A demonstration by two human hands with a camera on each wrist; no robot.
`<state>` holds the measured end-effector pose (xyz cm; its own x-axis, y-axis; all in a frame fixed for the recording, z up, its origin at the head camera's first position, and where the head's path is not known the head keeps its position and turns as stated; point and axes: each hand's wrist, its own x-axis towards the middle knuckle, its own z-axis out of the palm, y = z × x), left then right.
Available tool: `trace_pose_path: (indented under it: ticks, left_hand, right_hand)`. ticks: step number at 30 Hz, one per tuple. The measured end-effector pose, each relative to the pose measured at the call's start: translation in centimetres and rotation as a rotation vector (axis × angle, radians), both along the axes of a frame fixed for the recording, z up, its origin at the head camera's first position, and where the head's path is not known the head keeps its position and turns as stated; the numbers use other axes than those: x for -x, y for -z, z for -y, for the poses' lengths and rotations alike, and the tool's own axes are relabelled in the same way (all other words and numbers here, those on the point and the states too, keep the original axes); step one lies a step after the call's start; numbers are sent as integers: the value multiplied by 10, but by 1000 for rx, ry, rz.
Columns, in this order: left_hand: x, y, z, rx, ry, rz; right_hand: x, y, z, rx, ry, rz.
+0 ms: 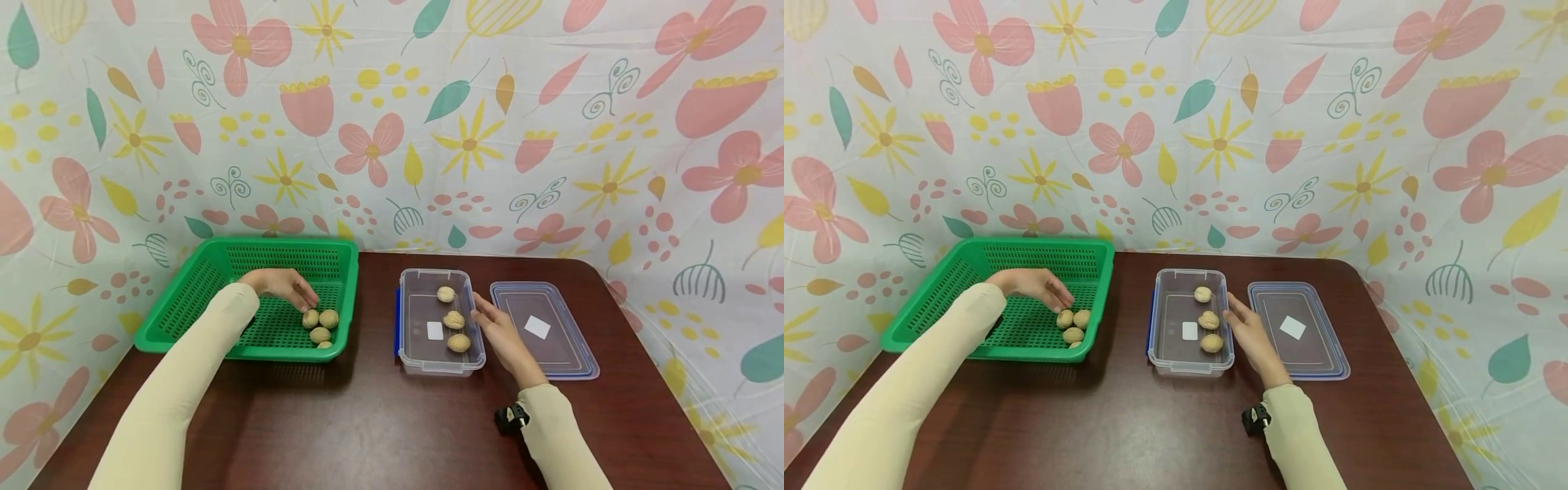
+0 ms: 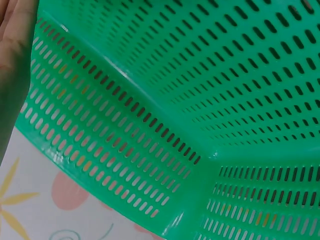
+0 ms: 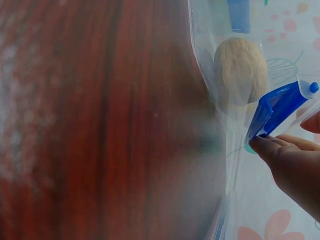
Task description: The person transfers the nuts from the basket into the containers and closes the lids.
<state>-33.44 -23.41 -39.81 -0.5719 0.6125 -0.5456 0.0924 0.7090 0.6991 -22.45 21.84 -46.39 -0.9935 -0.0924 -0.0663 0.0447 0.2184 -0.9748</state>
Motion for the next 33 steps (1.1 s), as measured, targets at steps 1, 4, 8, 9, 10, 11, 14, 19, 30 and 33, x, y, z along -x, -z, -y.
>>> trace_pose_path:
  ticks: [1, 4, 8, 9, 10, 11, 14, 19, 30, 33]
  left_hand:
    - [0, 2, -1, 8, 3, 1]
    - [0, 6, -3, 29, 22, -1]
    - [-1, 8, -6, 58, 30, 10]
    - [-1, 8, -6, 65, 29, 16]
    - [-1, 8, -7, 73, 23, 21]
    - [-1, 8, -7, 78, 20, 25]
    - [0, 9, -8, 90, 16, 27]
    - [1, 11, -8, 92, 11, 15]
    - [2, 12, -7, 109, -6, -39]
    - [2, 11, -5, 116, -13, -66]
  right_hand:
    - [0, 0, 0, 3, 0, -1]
    - [0, 0, 0, 8, 1, -8]
    - [0, 1, 0, 5, -1, -11]
    - [0, 1, 0, 3, -2, -12]
    - [0, 1, 0, 2, -1, -13]
    - [0, 1, 0, 0, -4, -14]
    - [-1, 1, 0, -2, -2, -12]
    - [0, 1, 0, -4, -5, -10]
    - [0, 2, 0, -10, -5, -19]
    - [0, 1, -1, -8, -6, -17]
